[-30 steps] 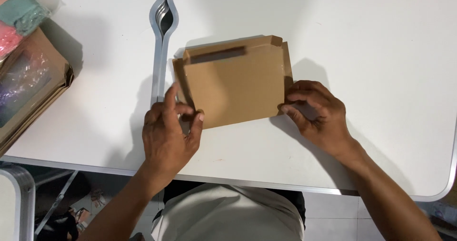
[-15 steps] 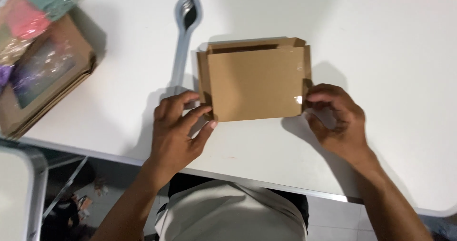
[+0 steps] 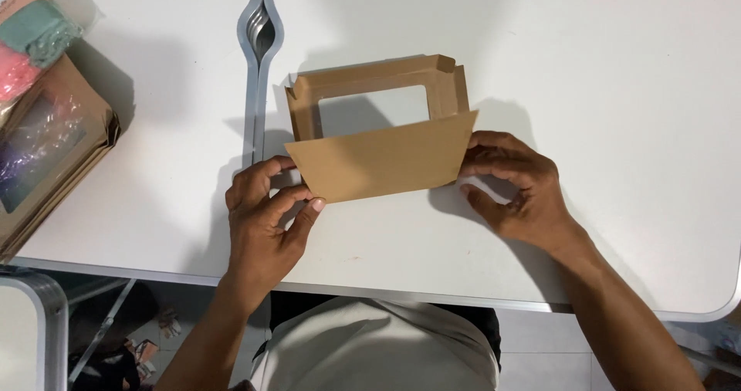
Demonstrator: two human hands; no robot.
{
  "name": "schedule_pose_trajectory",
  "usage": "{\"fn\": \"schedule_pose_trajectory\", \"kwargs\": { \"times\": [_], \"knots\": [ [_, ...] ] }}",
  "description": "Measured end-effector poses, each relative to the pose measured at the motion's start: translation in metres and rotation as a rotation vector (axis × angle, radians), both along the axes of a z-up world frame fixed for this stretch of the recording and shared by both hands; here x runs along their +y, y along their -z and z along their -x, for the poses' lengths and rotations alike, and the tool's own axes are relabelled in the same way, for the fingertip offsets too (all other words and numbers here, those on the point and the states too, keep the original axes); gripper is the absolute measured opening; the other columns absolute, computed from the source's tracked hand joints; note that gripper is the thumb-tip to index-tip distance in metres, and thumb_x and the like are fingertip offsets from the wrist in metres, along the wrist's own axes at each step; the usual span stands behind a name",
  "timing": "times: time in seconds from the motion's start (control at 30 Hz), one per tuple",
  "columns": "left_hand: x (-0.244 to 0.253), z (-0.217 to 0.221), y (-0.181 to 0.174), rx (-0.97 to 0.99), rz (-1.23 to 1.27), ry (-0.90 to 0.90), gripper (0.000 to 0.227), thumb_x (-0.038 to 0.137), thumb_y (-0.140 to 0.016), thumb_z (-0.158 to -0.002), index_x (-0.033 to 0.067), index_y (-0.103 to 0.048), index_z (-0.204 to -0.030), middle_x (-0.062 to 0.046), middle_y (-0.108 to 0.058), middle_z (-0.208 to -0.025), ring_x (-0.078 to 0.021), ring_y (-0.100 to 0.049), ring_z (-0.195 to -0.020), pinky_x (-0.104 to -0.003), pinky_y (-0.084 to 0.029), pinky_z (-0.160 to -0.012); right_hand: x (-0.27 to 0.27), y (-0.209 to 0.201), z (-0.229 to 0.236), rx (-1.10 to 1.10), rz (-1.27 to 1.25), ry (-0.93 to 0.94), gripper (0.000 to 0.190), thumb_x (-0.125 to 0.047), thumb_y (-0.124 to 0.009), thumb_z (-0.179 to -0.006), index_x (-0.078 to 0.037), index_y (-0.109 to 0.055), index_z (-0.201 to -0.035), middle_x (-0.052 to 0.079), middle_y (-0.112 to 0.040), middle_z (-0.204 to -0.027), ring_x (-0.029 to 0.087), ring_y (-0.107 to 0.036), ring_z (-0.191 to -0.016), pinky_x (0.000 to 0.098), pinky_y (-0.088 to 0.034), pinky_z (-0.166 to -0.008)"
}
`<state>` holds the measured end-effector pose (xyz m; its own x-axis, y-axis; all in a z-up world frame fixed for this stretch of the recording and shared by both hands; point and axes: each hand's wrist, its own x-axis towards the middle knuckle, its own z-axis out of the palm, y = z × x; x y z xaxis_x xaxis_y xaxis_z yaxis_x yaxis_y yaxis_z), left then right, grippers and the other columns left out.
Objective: The person assembles a flat cardboard box by folding the side flaps and tucking them into the center. They then fold the top and bottom flaps to close the box and secure it with a piece of clear tape from a dispenser.
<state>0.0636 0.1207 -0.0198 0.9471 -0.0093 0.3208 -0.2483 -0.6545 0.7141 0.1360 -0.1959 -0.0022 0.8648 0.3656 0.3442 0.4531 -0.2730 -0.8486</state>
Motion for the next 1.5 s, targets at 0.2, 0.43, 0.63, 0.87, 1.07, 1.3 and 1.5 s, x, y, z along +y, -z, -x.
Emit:
{"fn": "schedule_pose_trajectory", "kwargs": {
  "times": [0.2,0.43,0.63,0.87,1.07,1.3,1.5],
  "knots": [
    [0.000,0.000,0.000,0.032,-0.026,0.002,0.008,0.012,-0.076,-0.094,0.0119,-0.072,-0.087,-0.008,-0.056,-0.126,-0.0363,-0.051,-0.125,-0.055,-0.029,-0.101,0.000,0.013,-0.002,-0.054,0.001,0.030,0.015,0.012,-0.076,-0.084,0.005,-0.078,-0.097,0.026,-0.070,-0.105,0.032,-0.072,-0.089,0.0424,-0.059,-0.072],
    [0.000,-0.006,0.004,0.011,-0.088,-0.054,0.009,0.017,-0.078,-0.094,0.0117,-0.072,-0.089,-0.008,-0.060,-0.116,-0.0338,-0.058,-0.114,-0.053,-0.034,-0.096,0.003,0.017,-0.002,-0.174,0.088,0.052,0.014,0.010,-0.075,-0.088,0.003,-0.079,-0.099,0.019,-0.073,-0.093,0.036,-0.073,-0.091,0.0421,-0.056,-0.076],
    [0.001,-0.013,0.006,0.002,-0.152,-0.096,0.012,0.023,-0.080,-0.095,0.0131,-0.074,-0.093,-0.003,-0.061,-0.106,-0.0299,-0.062,-0.109,-0.050,-0.038,-0.092,0.009,0.013,0.008,-0.229,0.124,0.072,0.027,0.012,-0.076,-0.083,0.002,-0.079,-0.108,0.014,-0.073,-0.087,0.035,-0.070,-0.087,0.0426,-0.058,-0.077],
    [0.042,-0.016,-0.009,0.047,-0.337,0.199,0.038,0.014,-0.071,-0.090,0.0126,-0.068,-0.127,-0.007,-0.067,-0.119,-0.0320,-0.062,-0.108,-0.045,-0.047,-0.093,0.008,0.023,0.008,-0.296,0.275,0.051,0.029,0.014,-0.078,-0.085,0.003,-0.076,-0.112,0.015,-0.075,-0.102,0.036,-0.071,-0.097,0.0427,-0.059,-0.091],
    [0.034,-0.024,0.000,-0.035,-0.375,0.081,0.016,0.019,-0.068,-0.099,0.0125,-0.072,-0.113,-0.001,-0.073,-0.108,-0.0269,-0.067,-0.094,-0.042,-0.054,-0.083,0.006,0.029,0.011,-0.287,0.290,0.032,0.024,0.009,-0.076,-0.092,0.004,-0.071,-0.115,0.014,-0.076,-0.112,0.031,-0.069,-0.103,0.0406,-0.059,-0.097],
    [0.024,-0.028,0.003,-0.095,-0.321,0.034,0.011,0.005,-0.067,-0.093,0.0155,-0.071,-0.094,0.001,-0.065,-0.090,-0.0231,-0.063,-0.073,-0.038,-0.052,-0.060,0.010,0.019,0.012,-0.227,0.270,0.012,0.027,0.016,-0.072,-0.093,0.004,-0.071,-0.117,0.011,-0.075,-0.110,0.029,-0.070,-0.104,0.0392,-0.057,-0.102],
    [0.030,-0.029,-0.012,0.144,-0.321,0.106,0.014,0.028,-0.064,-0.099,0.0182,-0.074,-0.102,0.003,-0.066,-0.101,-0.0228,-0.067,-0.087,-0.042,-0.052,-0.069,0.023,0.001,0.016,0.079,0.111,0.116,0.016,0.007,-0.072,-0.097,0.004,-0.070,-0.113,0.021,-0.072,-0.119,0.032,-0.072,-0.113,0.0350,-0.062,-0.096]
  ]
}}
